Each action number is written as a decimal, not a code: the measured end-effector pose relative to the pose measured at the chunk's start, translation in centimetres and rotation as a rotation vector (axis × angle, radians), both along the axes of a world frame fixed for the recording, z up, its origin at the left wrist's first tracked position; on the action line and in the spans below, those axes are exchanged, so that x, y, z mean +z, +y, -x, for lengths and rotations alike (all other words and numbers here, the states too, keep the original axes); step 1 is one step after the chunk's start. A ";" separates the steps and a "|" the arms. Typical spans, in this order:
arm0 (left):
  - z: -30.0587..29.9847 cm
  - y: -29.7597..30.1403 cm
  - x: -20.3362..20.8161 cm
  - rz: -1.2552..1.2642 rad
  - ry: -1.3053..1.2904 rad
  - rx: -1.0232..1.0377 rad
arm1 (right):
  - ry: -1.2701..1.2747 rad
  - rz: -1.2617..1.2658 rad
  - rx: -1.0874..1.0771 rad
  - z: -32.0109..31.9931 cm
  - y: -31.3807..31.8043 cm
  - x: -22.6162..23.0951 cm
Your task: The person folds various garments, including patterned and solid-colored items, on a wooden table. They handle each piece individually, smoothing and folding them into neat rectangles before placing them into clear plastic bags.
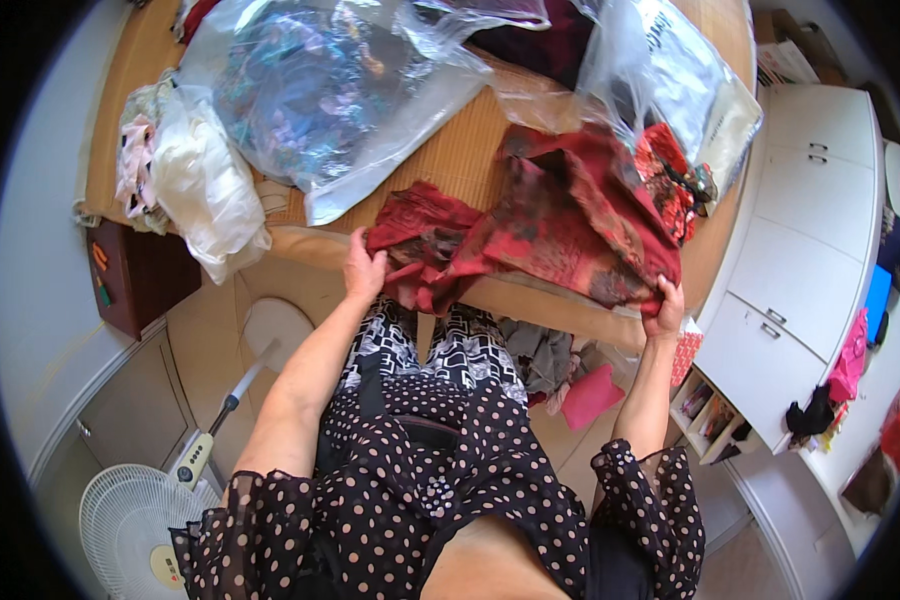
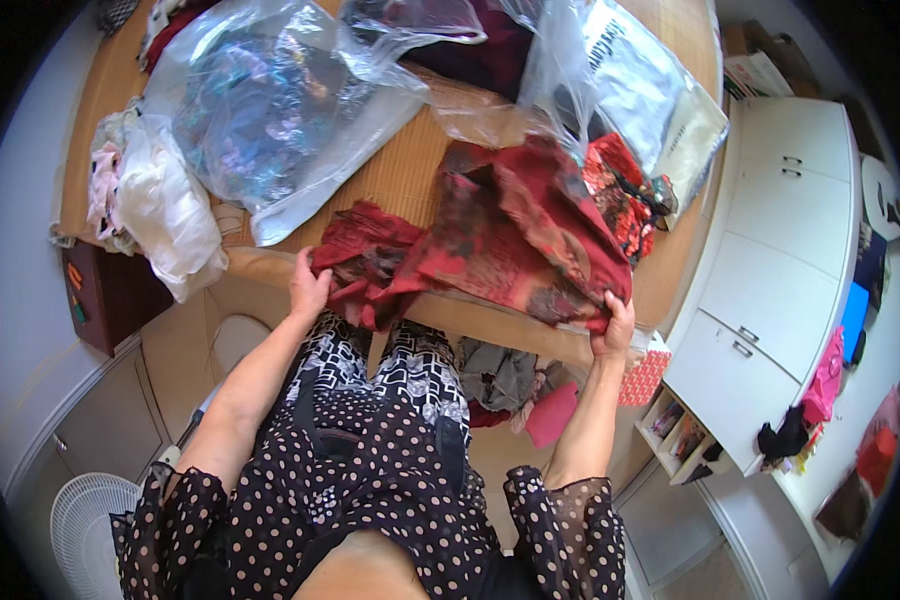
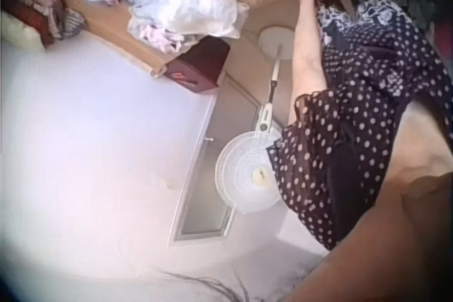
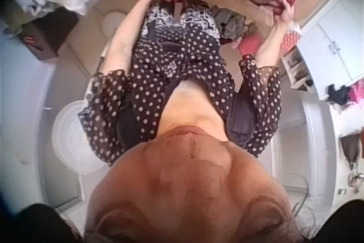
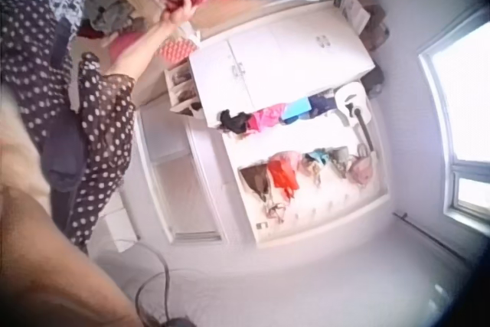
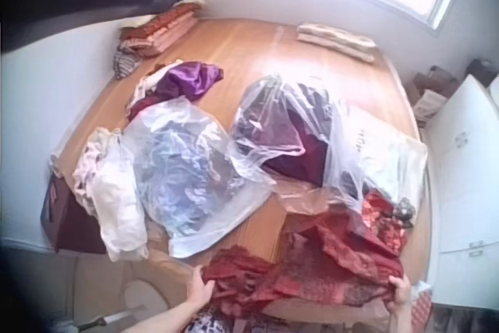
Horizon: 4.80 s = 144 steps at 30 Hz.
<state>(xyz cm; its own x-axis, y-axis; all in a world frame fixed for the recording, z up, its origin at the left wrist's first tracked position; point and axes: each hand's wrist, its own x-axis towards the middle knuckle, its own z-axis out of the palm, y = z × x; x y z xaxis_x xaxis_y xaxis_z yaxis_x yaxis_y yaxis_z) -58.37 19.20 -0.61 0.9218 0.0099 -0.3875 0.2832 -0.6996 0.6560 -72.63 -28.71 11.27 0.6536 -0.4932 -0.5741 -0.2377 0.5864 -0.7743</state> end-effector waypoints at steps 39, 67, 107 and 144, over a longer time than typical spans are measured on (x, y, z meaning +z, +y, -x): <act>-4.9 8.7 2.8 0.603 0.274 0.577 | 0.538 1.505 0.488 -6.0 7.6 -7.1; -6.6 1.4 4.0 0.755 0.389 0.228 | 0.488 1.283 0.054 -0.2 -7.9 -3.6; -3.4 -19.0 7.6 0.009 -0.443 -0.991 | 0.093 -0.072 -0.265 7.1 -4.2 -3.7; -5.2 -4.5 3.1 0.059 0.088 0.001 | -0.005 0.349 -0.245 6.8 -7.3 11.6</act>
